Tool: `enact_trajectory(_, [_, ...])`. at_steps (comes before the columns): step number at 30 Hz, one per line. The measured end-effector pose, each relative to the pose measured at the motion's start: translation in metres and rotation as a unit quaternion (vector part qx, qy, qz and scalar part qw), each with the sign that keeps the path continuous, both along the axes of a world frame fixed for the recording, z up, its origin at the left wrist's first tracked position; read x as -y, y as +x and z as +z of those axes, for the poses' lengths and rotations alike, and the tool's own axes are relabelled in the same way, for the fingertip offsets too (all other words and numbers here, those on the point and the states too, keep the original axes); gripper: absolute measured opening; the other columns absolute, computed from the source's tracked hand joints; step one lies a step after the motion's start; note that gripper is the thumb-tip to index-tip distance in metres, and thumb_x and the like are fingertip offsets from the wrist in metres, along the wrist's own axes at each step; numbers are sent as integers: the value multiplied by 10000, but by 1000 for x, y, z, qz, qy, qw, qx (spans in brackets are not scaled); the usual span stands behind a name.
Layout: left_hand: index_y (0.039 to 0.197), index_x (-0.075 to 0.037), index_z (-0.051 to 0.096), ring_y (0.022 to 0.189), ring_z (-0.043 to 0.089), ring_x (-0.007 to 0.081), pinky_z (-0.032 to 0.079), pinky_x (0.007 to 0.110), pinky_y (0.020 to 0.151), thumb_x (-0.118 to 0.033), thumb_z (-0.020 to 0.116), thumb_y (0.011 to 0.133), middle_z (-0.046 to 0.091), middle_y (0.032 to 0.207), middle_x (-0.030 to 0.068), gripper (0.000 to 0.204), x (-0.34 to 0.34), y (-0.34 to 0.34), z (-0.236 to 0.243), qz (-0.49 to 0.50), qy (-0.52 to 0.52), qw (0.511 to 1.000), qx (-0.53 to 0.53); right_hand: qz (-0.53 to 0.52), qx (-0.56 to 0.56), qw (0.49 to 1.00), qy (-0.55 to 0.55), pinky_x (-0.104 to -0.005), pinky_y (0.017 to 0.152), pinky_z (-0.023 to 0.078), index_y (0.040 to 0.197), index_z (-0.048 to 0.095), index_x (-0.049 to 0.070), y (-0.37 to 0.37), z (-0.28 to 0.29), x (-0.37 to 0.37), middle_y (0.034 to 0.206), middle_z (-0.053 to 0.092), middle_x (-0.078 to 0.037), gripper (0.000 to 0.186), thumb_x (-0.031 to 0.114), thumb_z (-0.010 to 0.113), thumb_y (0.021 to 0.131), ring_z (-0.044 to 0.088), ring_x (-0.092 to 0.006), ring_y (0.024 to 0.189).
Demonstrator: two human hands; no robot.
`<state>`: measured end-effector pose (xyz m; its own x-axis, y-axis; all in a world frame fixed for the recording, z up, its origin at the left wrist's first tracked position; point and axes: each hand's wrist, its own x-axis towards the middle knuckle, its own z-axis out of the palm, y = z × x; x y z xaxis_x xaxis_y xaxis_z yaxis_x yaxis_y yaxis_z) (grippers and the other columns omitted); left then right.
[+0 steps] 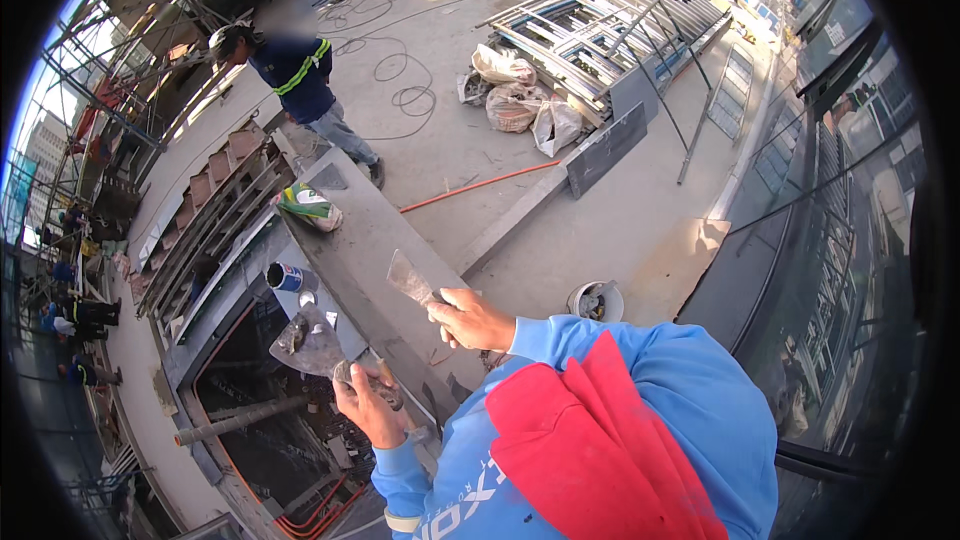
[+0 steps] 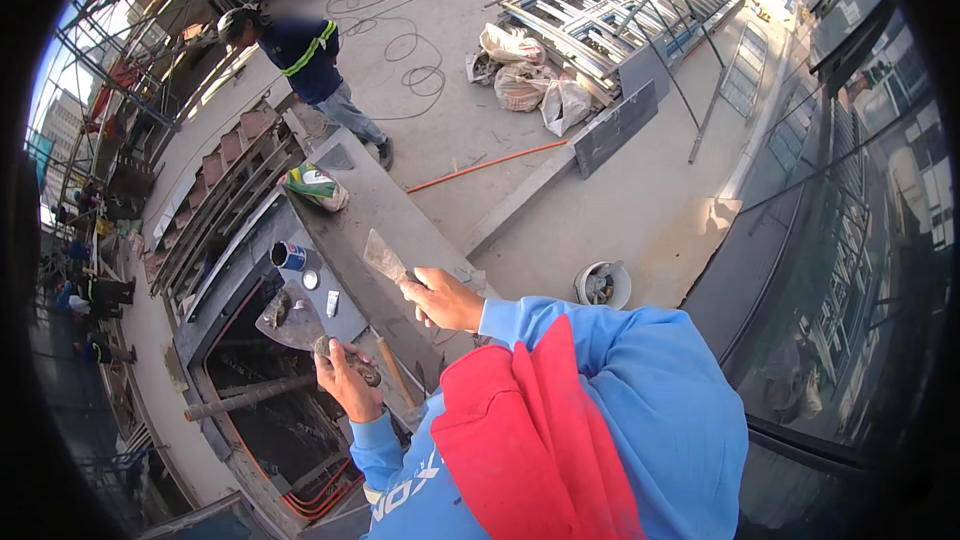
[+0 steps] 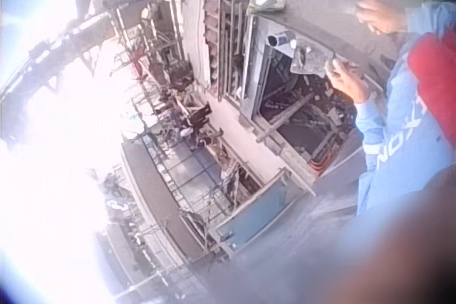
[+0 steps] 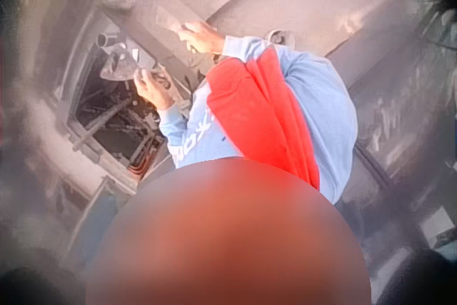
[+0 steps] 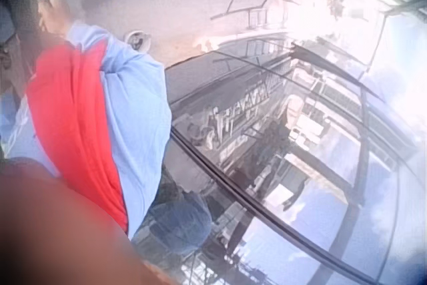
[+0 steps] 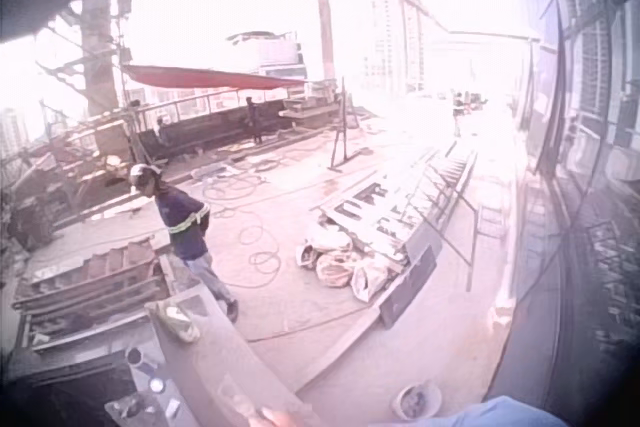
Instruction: The person places a large stone tile onto a prepared mortar bed on a curved ledge, adjusts its position, and then uses a trowel to apply and smooth mortar along the tile edges. The worker also handles a small container and tube, likely for sealant or adhesive, while other workers are visible in the background.
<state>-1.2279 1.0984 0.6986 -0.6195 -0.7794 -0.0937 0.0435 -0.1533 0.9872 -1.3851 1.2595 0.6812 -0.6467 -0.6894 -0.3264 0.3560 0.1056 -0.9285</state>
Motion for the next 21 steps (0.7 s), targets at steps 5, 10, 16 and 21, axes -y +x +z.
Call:
enact_trajectory(5, [1048,-40,543,592,568,125,491,273,541,-212,476,1075,619,792,60,187,8,-48,-3,34,14,999,-36,116,-3,990,-80,-266,513,464,1029,532,-9,-16,58,11,835,640,-76,301,278,480,1102,580,-105,581])
enact_trajectory(10, [988,-55,518,616,544,81,426,248,540,-216,487,1088,617,774,38,192,3,-60,7,73,-131,989,15,175,-7,979,-103,-254,475,423,970,542,4,-17,75,44,745,623,-49,345,320,492,1101,553,-86,531])
enact_trajectory(16, [972,-33,515,620,549,93,446,266,562,-136,510,1056,604,736,36,133,8,-41,23,177,-197,964,30,248,12,964,-99,-253,465,422,970,589,3,0,72,80,700,616,-42,340,308,509,1097,550,-88,508])
enact_trajectory(21, [979,-14,527,606,554,105,440,280,540,-111,524,1035,604,737,41,112,14,-3,39,181,-258,948,40,285,9,952,-110,-247,469,434,1038,602,-14,13,86,109,770,662,-66,324,294,518,1096,575,-85,542])
